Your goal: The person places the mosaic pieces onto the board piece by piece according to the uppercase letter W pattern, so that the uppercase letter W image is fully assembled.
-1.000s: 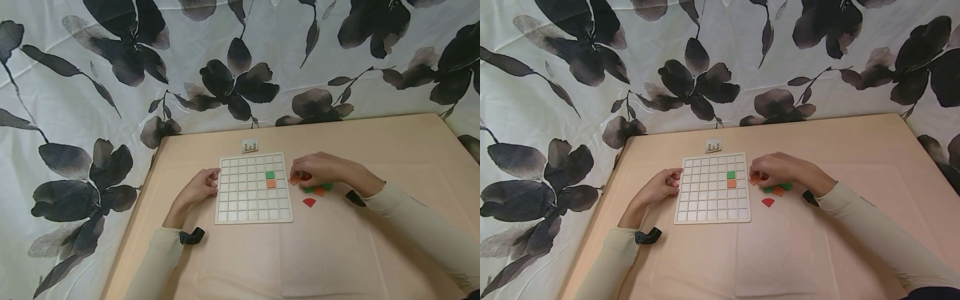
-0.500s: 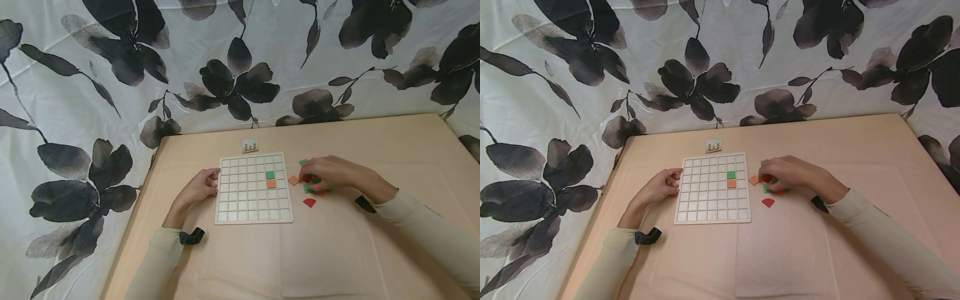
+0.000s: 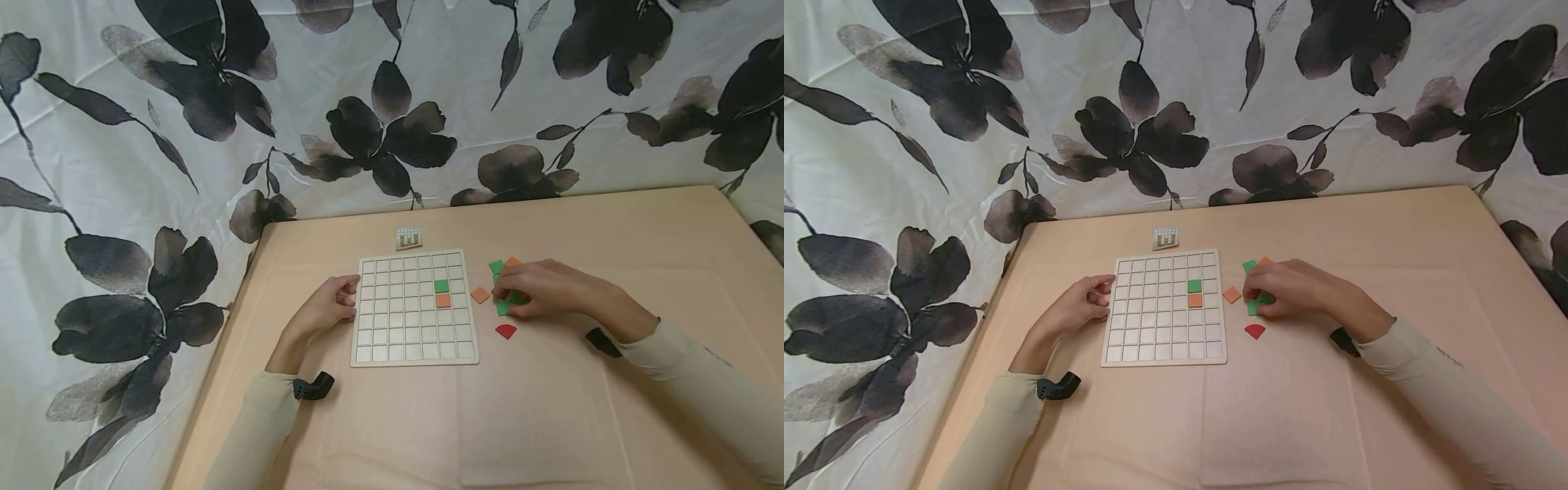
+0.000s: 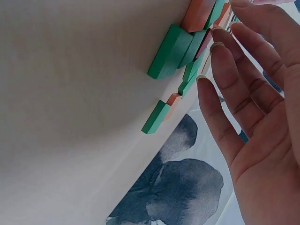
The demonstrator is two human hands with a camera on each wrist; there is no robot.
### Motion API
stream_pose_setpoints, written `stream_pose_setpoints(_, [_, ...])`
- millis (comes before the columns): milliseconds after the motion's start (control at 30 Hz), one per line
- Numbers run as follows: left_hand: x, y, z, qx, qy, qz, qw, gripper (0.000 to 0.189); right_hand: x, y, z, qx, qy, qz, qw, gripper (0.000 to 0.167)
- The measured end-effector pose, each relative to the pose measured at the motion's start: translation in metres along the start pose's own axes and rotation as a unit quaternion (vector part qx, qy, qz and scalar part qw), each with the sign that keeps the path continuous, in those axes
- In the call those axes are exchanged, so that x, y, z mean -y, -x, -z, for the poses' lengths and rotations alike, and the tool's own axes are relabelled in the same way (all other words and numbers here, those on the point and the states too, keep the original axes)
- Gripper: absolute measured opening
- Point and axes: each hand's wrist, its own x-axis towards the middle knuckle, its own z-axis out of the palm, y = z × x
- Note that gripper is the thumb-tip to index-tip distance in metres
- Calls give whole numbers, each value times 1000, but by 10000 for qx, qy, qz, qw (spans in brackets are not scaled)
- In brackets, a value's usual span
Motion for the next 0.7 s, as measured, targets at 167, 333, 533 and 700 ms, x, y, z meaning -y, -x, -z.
stream_pose_setpoints(167, [-1, 1, 1, 25, 22, -3, 10000, 71, 2, 2, -3, -99, 97, 69, 9999, 22])
stream_pose_setpoints(333, [-1, 1, 1, 67, -2, -18, 10000, 72, 0, 3, -6, -251, 184, 226, 9993, 22])
stream_pose_setpoints(533, [-1, 0, 2, 84, -69, -92, 9999, 71, -1, 2, -7, -294, 360, 302, 9985, 20])
stream_pose_setpoints(700, [1, 0, 2, 101, -56, -131, 9998, 71, 1, 1, -7, -154, 385, 206, 9989, 18])
